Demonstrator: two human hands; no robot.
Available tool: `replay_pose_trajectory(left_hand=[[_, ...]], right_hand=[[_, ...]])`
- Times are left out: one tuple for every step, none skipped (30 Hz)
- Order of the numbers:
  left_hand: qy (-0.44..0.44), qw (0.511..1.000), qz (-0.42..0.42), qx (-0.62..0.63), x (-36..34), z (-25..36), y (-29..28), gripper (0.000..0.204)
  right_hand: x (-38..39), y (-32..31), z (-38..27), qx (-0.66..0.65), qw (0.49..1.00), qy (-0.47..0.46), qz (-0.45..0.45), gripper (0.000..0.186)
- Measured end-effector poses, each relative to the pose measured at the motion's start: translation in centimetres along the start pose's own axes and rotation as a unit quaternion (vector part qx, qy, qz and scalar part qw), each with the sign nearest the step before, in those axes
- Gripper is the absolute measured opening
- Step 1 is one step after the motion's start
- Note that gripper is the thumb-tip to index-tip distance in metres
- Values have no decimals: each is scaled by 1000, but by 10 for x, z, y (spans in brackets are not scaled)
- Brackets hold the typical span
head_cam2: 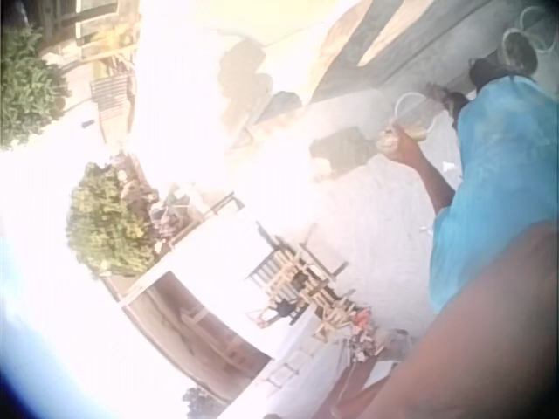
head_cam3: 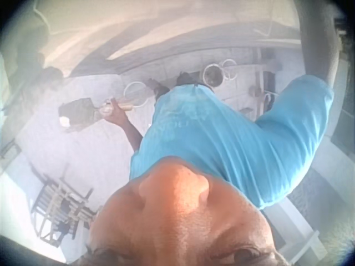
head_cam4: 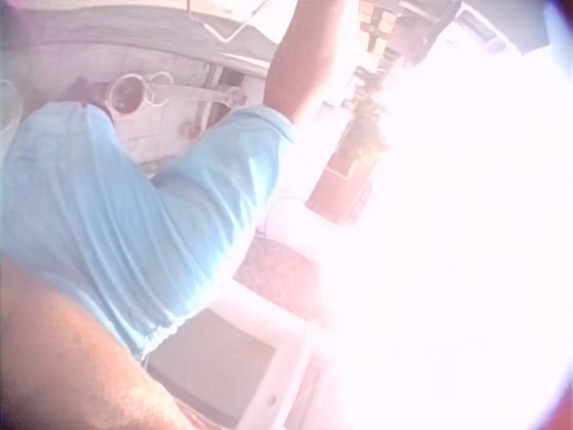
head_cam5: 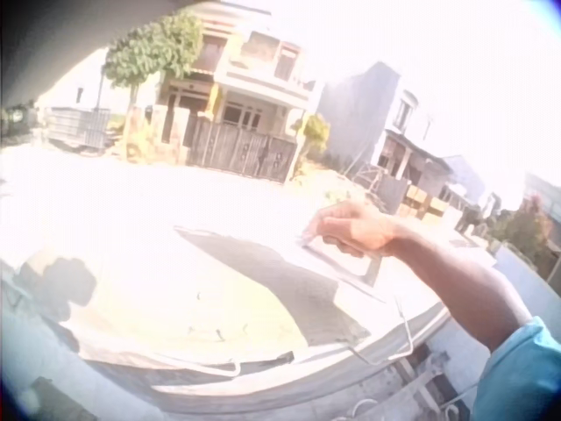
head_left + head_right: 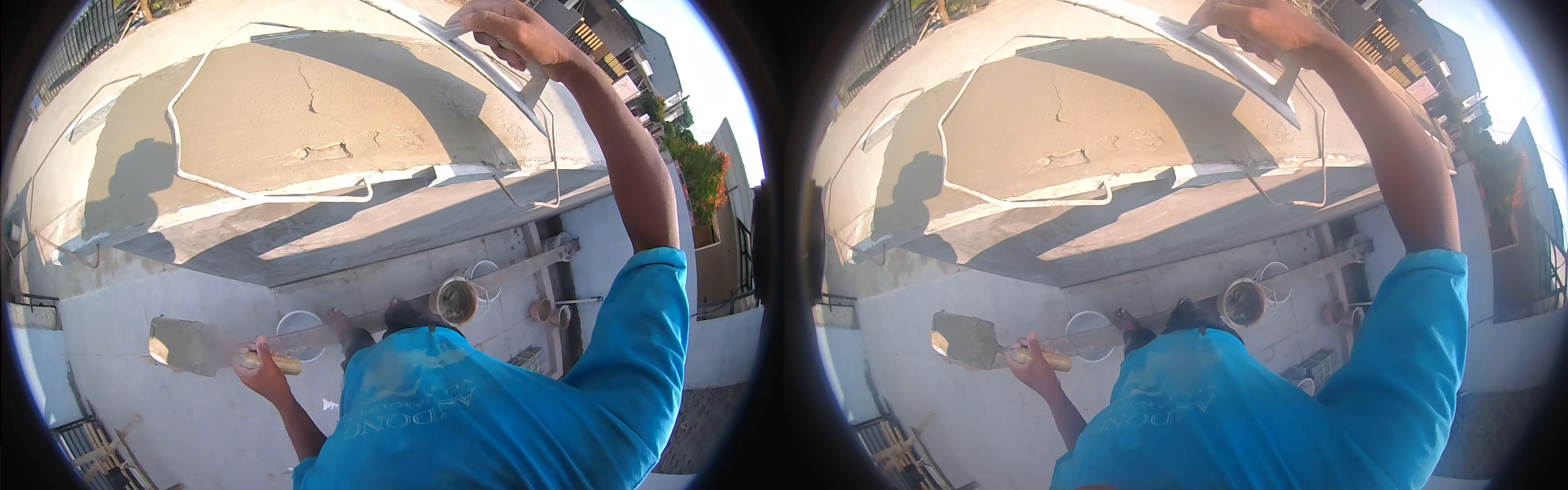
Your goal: The person scoops wet cement from a bucket with a trowel and spreads it onto a curved rooftop surface. They repeatedly smooth the cement with a large flat trowel, working along the edge and across the surface to create an even layer.
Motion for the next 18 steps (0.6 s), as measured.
replay_pose_trajectory(left_hand=[[-1,1000,-1,-1,0,3,2,29],[-3,1000,-1,-3,1,5,2,29],[5,1000,-5,-9,3,7,3,29],[11,1000,-4,-14,5,9,2,29],[18,1000,-4,-20,6,11,1,29],[12,1000,-6,-18,9,10,1,30],[7,1000,-7,-18,13,9,1,30],[1,1000,-9,-17,14,7,0,31],[-2,1000,-11,-14,13,5,0,31],[-8,1000,-11,-12,15,2,-1,31],[-13,1000,-10,-8,18,1,-1,32],[-16,1000,-7,-7,20,1,-2,32],[-17,1000,-4,-3,20,1,0,32],[-18,1000,-5,1,19,1,3,32],[-23,1000,8,2,19,-4,2,32],[-29,1000,8,6,17,-7,6,32],[-35,999,11,11,16,-9,9,32],[-28,1000,3,2,15,-6,11,32]], right_hand=[[-10,4,-2,116,988,-81,67,31],[-28,4,14,153,981,-107,58,32],[-46,4,27,190,972,-134,47,33],[-58,7,36,196,970,-134,47,34],[-66,11,43,203,969,-133,49,34],[-72,13,49,209,968,-132,51,35],[-77,19,51,211,965,-150,33,35],[-79,24,54,213,963,-168,17,35],[-79,29,56,214,959,-183,2,35],[-76,40,52,212,955,-209,-7,40],[-63,55,44,210,949,-235,-15,45],[-47,62,29,200,954,-223,-29,48],[-31,69,13,192,957,-212,-42,52],[-13,75,-4,184,961,-200,-53,55],[1,74,-8,151,982,-80,-79,56],[11,50,4,84,995,-48,-11,56],[19,29,14,17,998,-21,56,57],[29,22,25,-26,993,71,90,51]])
Point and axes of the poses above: each hand's wrist, its own x-axis away from the middle knuckle, its own y-axis out of the palm, z = x × y, the point moved 9 cm from there along -x, towards the middle knuckle, and after that the axes turned 7 degrees about -x, right-handed, at the moved point
